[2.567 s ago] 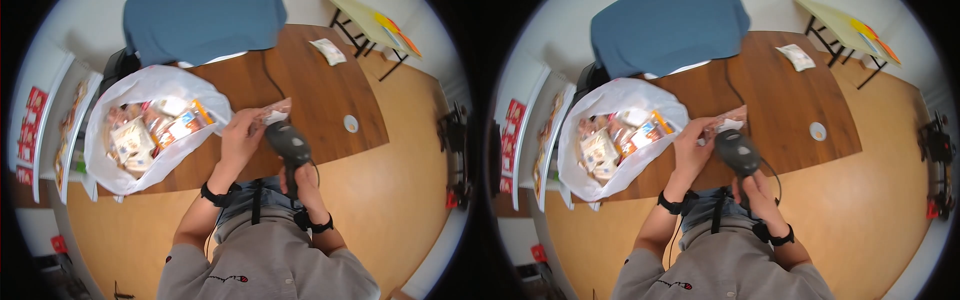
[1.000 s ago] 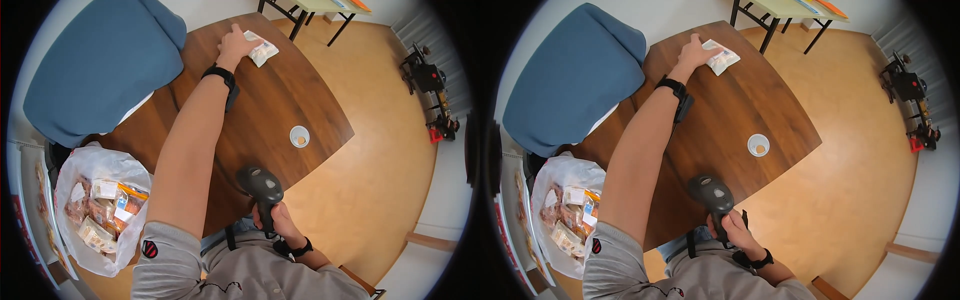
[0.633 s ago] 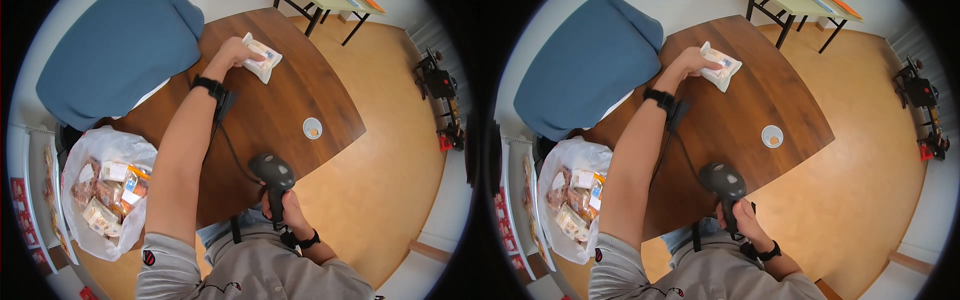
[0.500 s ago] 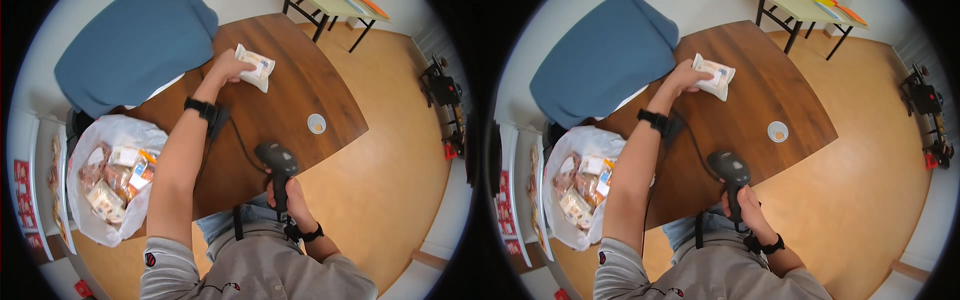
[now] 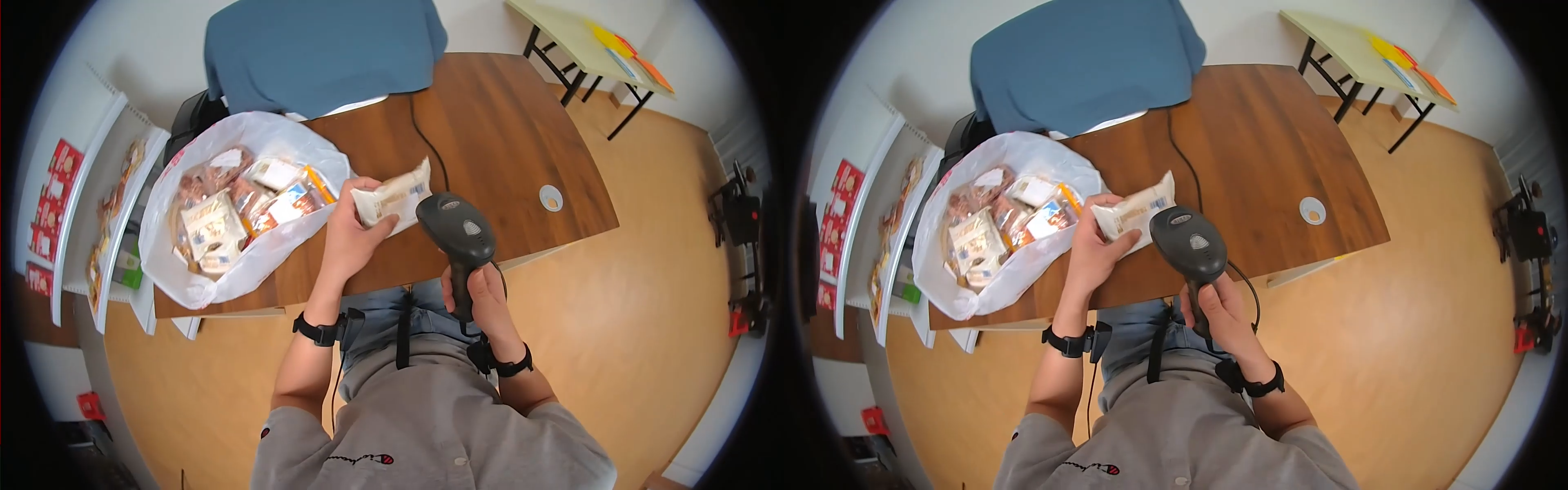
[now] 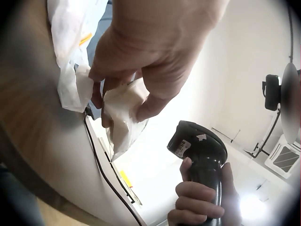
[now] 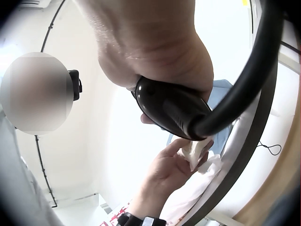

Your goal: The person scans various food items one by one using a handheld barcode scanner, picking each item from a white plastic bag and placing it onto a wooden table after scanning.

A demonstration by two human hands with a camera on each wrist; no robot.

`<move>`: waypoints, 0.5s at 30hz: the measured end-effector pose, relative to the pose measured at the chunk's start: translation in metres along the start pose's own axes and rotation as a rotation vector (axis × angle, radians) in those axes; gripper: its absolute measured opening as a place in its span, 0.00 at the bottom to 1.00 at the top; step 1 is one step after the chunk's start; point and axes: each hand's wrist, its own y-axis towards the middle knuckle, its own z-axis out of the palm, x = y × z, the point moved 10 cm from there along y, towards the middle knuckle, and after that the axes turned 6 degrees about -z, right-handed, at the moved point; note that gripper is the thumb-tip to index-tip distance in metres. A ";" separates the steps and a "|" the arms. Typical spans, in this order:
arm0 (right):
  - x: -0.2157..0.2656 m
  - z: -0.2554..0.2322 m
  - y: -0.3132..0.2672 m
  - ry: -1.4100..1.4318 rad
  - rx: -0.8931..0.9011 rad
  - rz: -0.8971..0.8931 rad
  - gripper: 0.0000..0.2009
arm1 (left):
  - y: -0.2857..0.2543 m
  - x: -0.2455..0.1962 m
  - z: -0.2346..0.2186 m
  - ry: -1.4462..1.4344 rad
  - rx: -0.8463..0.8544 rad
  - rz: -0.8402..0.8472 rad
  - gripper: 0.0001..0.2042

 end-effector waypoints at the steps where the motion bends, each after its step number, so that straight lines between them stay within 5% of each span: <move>1: -0.001 0.006 -0.001 -0.019 0.018 0.005 0.28 | -0.007 -0.002 -0.002 -0.005 0.003 0.024 0.23; 11: -0.009 0.027 -0.008 -0.062 0.056 0.056 0.28 | -0.041 -0.001 -0.029 -0.073 0.011 0.014 0.26; 15: -0.014 0.019 -0.010 -0.048 0.019 0.083 0.31 | -0.054 -0.028 -0.083 -0.179 -0.109 0.073 0.25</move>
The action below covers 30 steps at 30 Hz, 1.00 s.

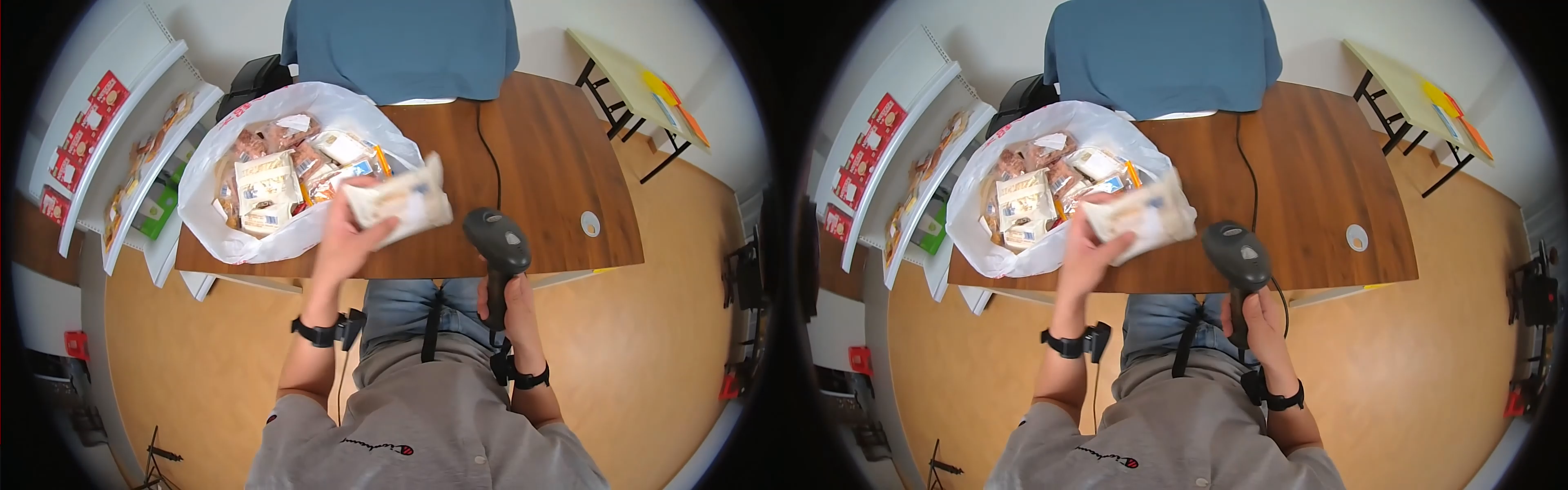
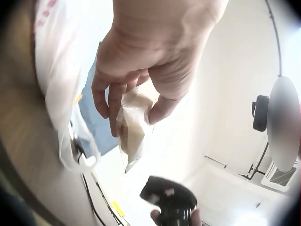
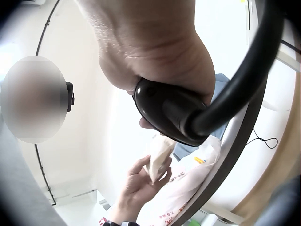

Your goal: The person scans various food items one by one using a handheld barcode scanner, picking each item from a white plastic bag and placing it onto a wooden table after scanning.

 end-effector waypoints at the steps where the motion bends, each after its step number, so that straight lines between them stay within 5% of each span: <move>1: -0.001 -0.003 0.001 -0.003 -0.005 -0.001 0.32 | 0.001 -0.008 -0.027 0.116 -0.098 -0.024 0.25; 7: -0.008 -0.017 0.004 0.004 -0.068 0.025 0.34 | 0.024 -0.106 -0.171 0.257 -0.474 0.217 0.20; 10: -0.010 -0.018 0.005 -0.013 -0.067 0.024 0.34 | 0.060 -0.091 -0.249 0.546 -0.527 0.007 0.24; 14: -0.017 -0.027 0.006 -0.005 -0.084 0.035 0.33 | 0.073 -0.069 -0.270 0.772 -0.558 -0.250 0.29; 16: -0.021 -0.031 0.006 0.007 -0.091 0.049 0.33 | 0.065 -0.084 -0.265 0.857 -0.695 -0.067 0.32; 18: -0.020 -0.035 0.009 -0.003 -0.105 0.065 0.32 | 0.067 -0.085 -0.264 0.887 -0.683 -0.083 0.31; 25: -0.026 -0.044 0.017 0.024 -0.132 0.102 0.34 | 0.097 -0.086 -0.259 0.900 -0.443 -0.031 0.26; 28: -0.027 -0.047 0.021 -0.019 -0.146 0.090 0.39 | 0.124 -0.093 -0.270 0.773 -0.382 0.075 0.24; 30: -0.029 -0.051 0.021 -0.006 -0.149 0.094 0.39 | 0.139 -0.099 -0.291 0.215 -0.420 0.180 0.22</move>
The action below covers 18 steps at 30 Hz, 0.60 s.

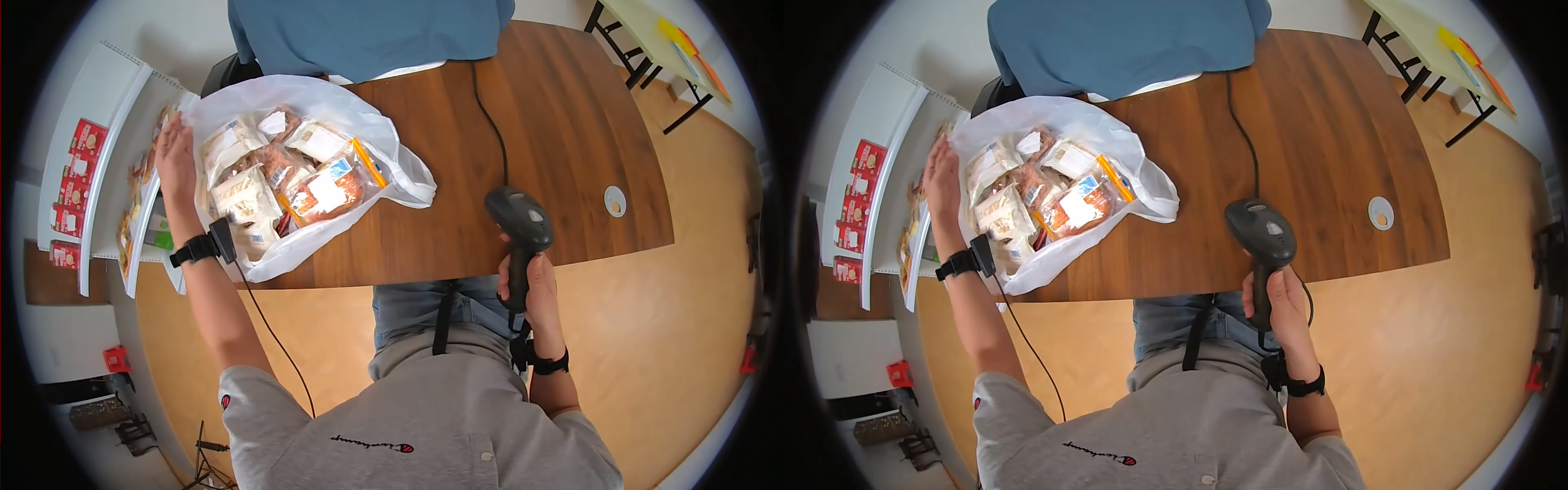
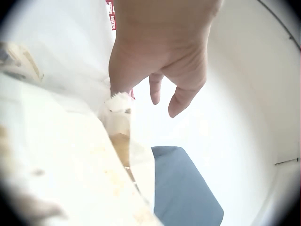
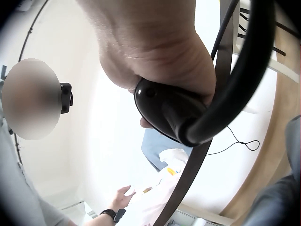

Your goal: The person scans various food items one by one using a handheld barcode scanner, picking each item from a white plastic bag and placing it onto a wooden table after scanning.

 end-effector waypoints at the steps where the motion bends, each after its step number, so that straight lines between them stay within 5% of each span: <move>1: -0.002 -0.002 0.000 0.001 -0.005 0.004 0.39 | 0.008 -0.002 -0.002 -0.120 -0.019 0.002 0.21; 4: -0.005 -0.006 0.000 0.023 -0.014 0.016 0.39 | 0.008 -0.034 0.012 -0.289 -0.054 0.111 0.22; 6: -0.005 -0.006 0.001 0.049 -0.019 0.016 0.39 | 0.008 -0.043 0.024 -0.149 -0.018 0.144 0.18; 8: -0.005 -0.005 0.002 0.058 -0.025 0.022 0.39 | 0.000 -0.023 0.063 0.707 0.123 -0.086 0.16; 12: -0.005 -0.001 0.002 0.039 0.015 0.027 0.39 | 0.027 0.031 0.096 1.518 0.394 -0.205 0.30; 18: -0.007 -0.007 -0.001 0.050 -0.004 0.018 0.39 | 0.019 0.079 0.120 1.677 0.647 -0.242 0.39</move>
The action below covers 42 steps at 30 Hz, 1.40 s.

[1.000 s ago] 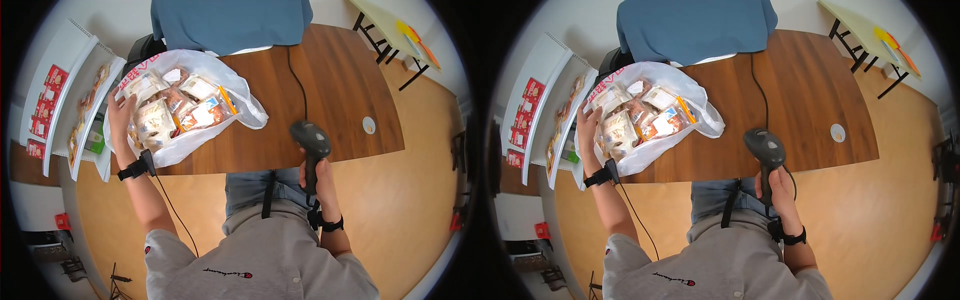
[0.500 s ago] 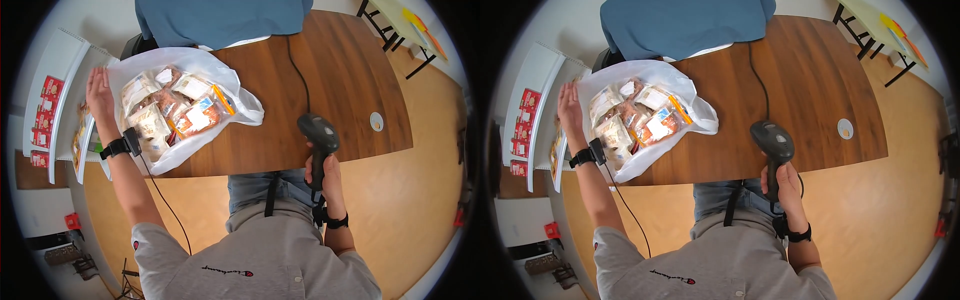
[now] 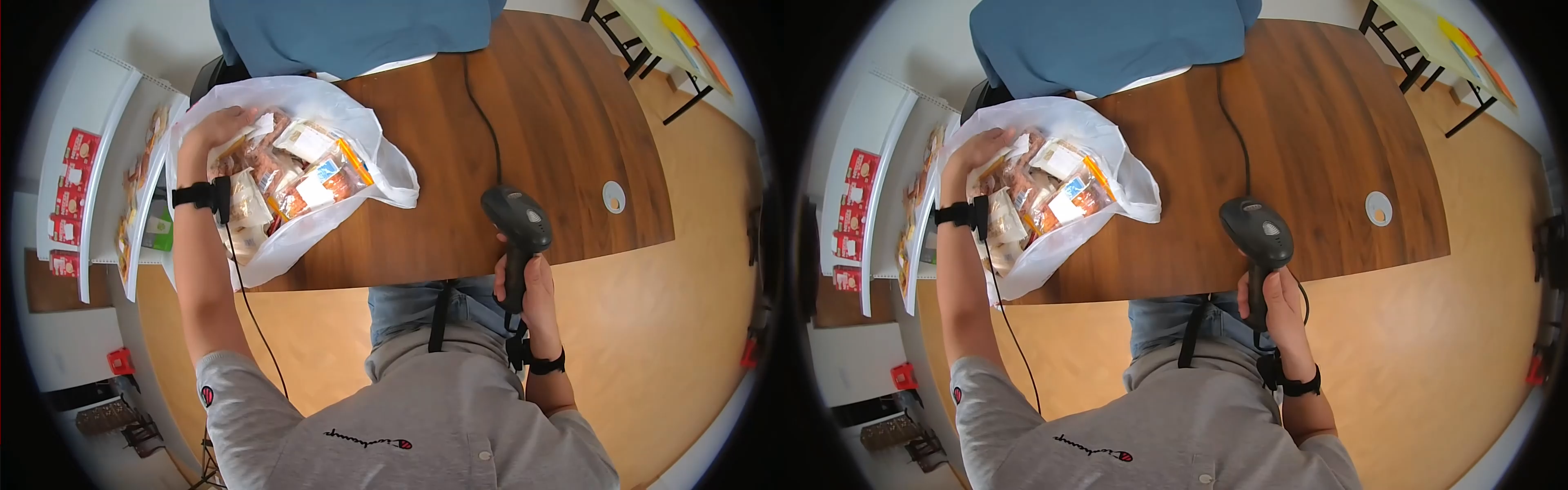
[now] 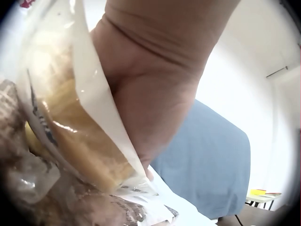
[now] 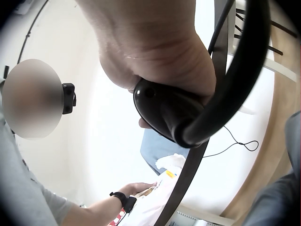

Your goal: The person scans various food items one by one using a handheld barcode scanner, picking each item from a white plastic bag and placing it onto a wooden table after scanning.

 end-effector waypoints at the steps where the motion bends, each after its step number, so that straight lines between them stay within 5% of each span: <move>1: 0.000 -0.001 0.000 0.003 -0.008 -0.002 0.39 | 0.008 -0.002 0.005 -0.118 0.047 0.042 0.35; 11: -0.001 -0.001 0.001 0.032 0.006 0.018 0.38 | -0.053 -0.056 -0.019 -0.024 0.037 0.246 0.28; 13: -0.001 0.000 0.002 0.035 0.006 0.022 0.38 | -0.075 -0.081 -0.040 -0.182 -0.342 0.536 0.24; 17: 0.000 0.000 0.001 0.064 0.018 0.014 0.36 | -0.112 -0.136 -0.020 -0.229 -0.162 0.394 0.20; 19: 0.001 -0.001 0.000 0.092 0.020 0.008 0.33 | -0.119 -0.137 0.020 -0.022 0.119 0.244 0.18; 22: 0.001 -0.001 -0.001 0.080 0.016 0.002 0.33 | -0.132 -0.156 0.036 0.113 0.007 0.431 0.20; 23: 0.000 -0.001 -0.001 0.084 0.011 0.006 0.33 | -0.140 -0.168 0.030 -0.038 -0.056 0.583 0.19; 28: 0.001 -0.001 -0.002 0.072 0.013 -0.002 0.32 | -0.150 -0.168 0.039 -0.356 0.214 0.505 0.17; 34: 0.005 -0.001 -0.003 0.065 0.006 -0.019 0.31 | -0.167 -0.140 0.000 -0.699 0.008 0.486 0.12; 36: 0.005 0.001 -0.002 0.079 0.029 -0.011 0.31 | -0.175 -0.123 -0.025 -1.281 -0.088 0.428 0.13; 38: 0.003 0.002 0.000 0.084 0.037 -0.022 0.31 | -0.183 -0.145 -0.025 -1.437 -0.072 0.393 0.15; 40: 0.003 0.004 0.000 0.080 0.056 -0.029 0.31 | -0.187 -0.181 -0.004 -1.885 0.093 0.325 0.17; 42: 0.009 0.006 0.001 0.090 0.062 -0.065 0.31 | -0.195 -0.240 0.028 -1.847 0.422 0.454 0.23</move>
